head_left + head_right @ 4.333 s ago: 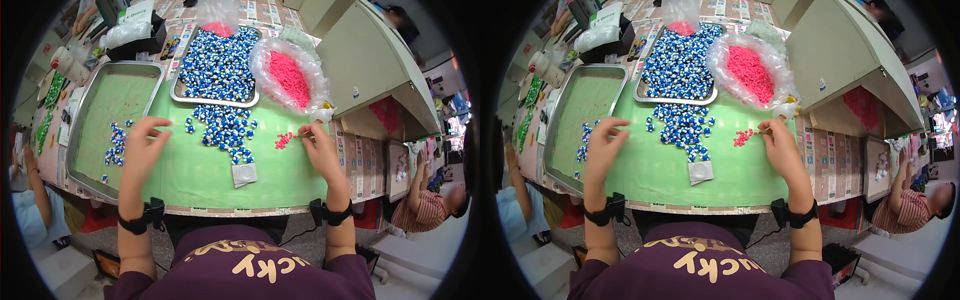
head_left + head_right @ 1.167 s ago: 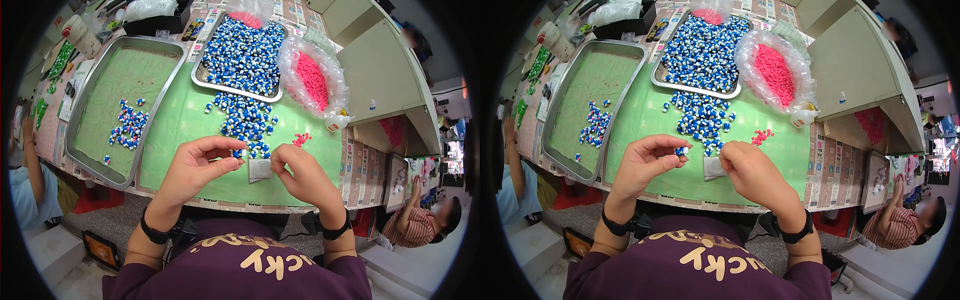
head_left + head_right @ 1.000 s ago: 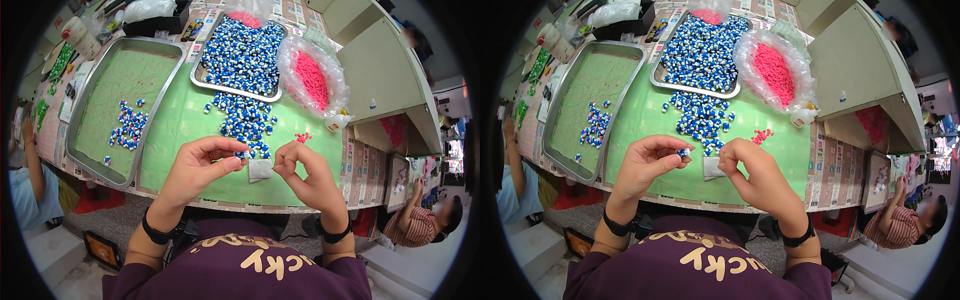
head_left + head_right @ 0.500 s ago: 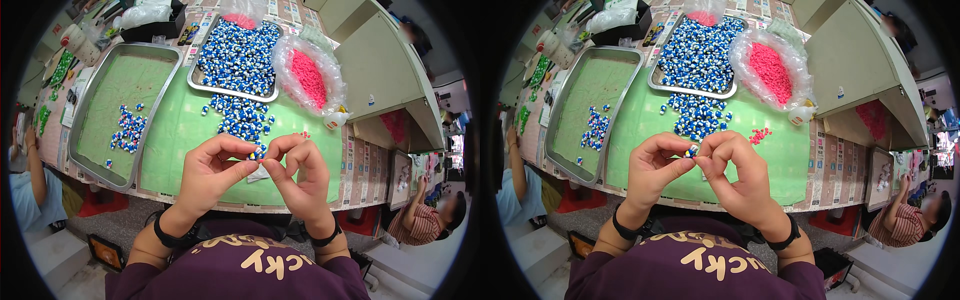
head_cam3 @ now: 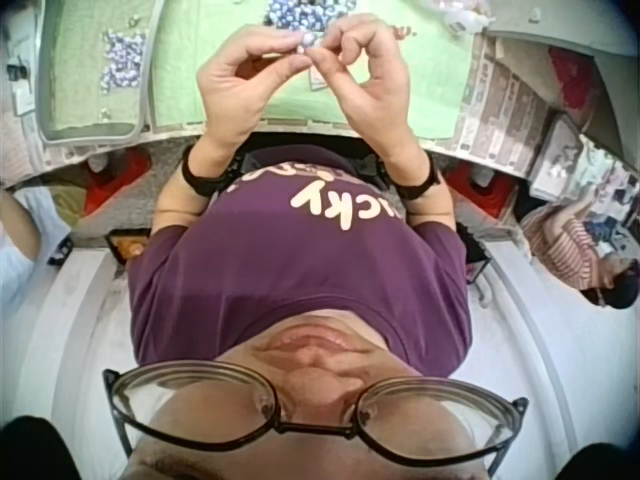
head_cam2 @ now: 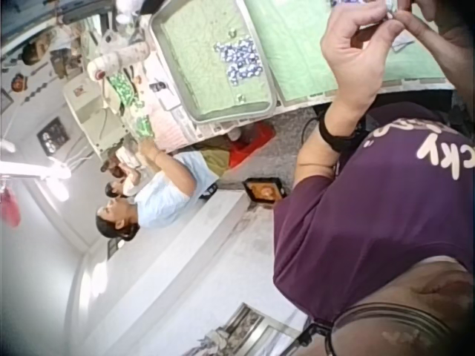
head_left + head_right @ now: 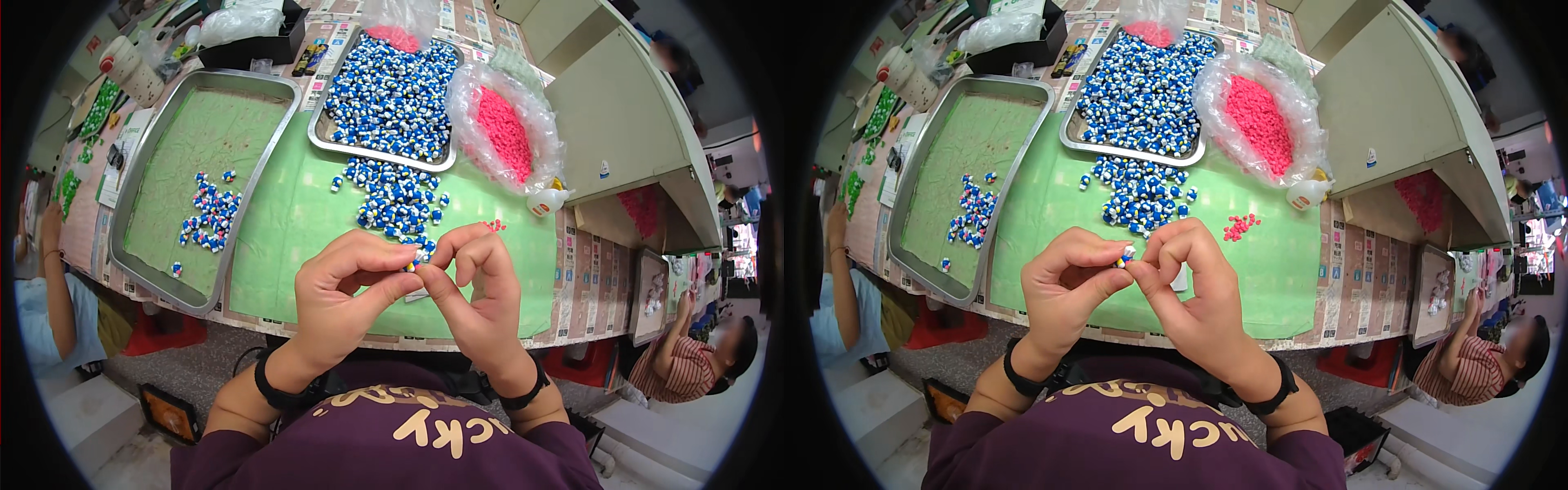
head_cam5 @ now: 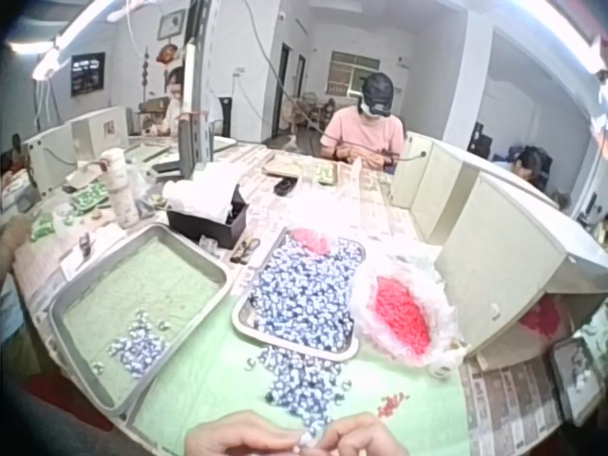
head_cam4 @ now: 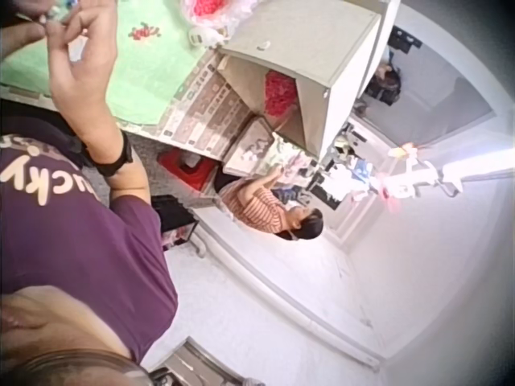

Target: The person repeatedly picks a blue and white capsule-shaped candy and a small pink bead, then inserts the bead into the capsule opening. The assembled candies are placed on a green mat on the table. The process is repeated continuously throughout the clip.

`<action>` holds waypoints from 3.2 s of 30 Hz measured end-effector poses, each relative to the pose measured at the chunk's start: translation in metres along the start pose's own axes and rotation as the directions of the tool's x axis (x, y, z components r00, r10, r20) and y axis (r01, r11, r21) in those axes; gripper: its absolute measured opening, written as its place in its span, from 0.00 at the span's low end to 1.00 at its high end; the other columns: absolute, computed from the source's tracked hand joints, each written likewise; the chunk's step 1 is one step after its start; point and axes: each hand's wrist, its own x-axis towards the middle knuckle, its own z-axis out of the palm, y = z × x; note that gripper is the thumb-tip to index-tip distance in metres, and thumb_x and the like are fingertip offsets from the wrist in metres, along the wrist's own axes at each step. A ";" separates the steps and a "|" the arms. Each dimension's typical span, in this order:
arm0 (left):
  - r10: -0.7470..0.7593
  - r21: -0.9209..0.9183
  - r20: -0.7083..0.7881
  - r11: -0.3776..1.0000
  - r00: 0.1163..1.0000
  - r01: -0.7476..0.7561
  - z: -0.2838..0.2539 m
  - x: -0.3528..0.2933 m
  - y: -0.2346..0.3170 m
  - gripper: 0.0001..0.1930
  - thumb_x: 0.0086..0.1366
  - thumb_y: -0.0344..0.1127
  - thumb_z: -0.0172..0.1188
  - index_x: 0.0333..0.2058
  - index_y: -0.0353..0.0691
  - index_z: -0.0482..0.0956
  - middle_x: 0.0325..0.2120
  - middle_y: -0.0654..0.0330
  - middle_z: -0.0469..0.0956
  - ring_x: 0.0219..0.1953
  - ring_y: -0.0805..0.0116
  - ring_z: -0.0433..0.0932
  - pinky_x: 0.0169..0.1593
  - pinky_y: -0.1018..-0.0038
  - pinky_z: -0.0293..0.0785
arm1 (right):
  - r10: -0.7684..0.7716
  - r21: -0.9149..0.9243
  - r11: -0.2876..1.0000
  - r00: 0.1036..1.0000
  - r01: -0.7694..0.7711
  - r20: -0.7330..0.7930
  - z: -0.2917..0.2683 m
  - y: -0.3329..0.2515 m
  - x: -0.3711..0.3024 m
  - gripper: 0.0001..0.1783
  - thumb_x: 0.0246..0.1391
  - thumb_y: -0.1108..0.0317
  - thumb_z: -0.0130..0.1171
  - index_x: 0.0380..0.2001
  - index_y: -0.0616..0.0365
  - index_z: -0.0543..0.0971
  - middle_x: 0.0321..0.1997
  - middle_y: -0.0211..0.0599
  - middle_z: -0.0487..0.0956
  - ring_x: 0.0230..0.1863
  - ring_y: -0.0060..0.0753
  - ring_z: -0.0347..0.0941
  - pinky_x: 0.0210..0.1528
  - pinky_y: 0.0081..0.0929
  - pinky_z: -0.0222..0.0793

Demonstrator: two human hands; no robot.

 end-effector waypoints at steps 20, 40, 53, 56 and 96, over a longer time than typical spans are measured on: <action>0.160 0.790 -0.484 0.503 0.860 0.351 -0.151 0.019 0.022 0.11 0.63 0.26 0.62 0.45 0.35 0.78 0.38 0.61 0.78 0.33 0.74 0.78 0.36 0.79 0.75 | 0.322 -0.605 0.769 0.942 -0.206 0.089 -0.122 0.060 0.004 0.15 0.55 0.78 0.58 0.47 0.61 0.74 0.50 0.42 0.77 0.54 0.42 0.73 0.56 0.35 0.67; -0.220 0.862 0.174 0.506 0.960 -0.040 -0.085 0.076 -0.040 0.08 0.59 0.25 0.63 0.38 0.37 0.80 0.30 0.60 0.71 0.32 0.67 0.74 0.37 0.72 0.73 | 0.397 -0.609 0.731 0.918 -0.308 0.013 -0.136 0.054 -0.010 0.08 0.53 0.82 0.57 0.38 0.64 0.74 0.38 0.42 0.77 0.41 0.39 0.76 0.43 0.31 0.72; -0.362 -0.007 0.092 0.931 0.928 0.364 -0.066 0.030 0.026 0.05 0.64 0.24 0.63 0.39 0.31 0.81 0.35 0.57 0.81 0.34 0.73 0.81 0.40 0.77 0.79 | 0.157 -0.731 0.680 0.985 -0.057 0.069 -0.113 0.077 -0.016 0.09 0.47 0.80 0.62 0.30 0.62 0.72 0.31 0.45 0.77 0.37 0.48 0.75 0.40 0.38 0.71; -0.309 -0.087 0.122 0.943 0.943 0.321 -0.066 0.024 0.012 0.08 0.63 0.23 0.63 0.41 0.31 0.81 0.39 0.56 0.81 0.37 0.72 0.82 0.41 0.76 0.80 | 0.185 -0.691 0.717 0.981 -0.092 0.061 -0.114 0.075 -0.014 0.09 0.48 0.81 0.62 0.31 0.63 0.73 0.31 0.43 0.78 0.35 0.43 0.76 0.38 0.33 0.72; -0.401 -0.190 0.065 0.894 0.914 0.406 -0.040 0.006 0.002 0.12 0.62 0.21 0.64 0.46 0.30 0.80 0.42 0.55 0.82 0.43 0.68 0.83 0.50 0.74 0.79 | 0.277 -0.442 0.892 0.889 -0.097 0.365 -0.047 0.018 0.009 0.13 0.49 0.84 0.60 0.27 0.60 0.67 0.29 0.36 0.76 0.32 0.32 0.72 0.40 0.30 0.68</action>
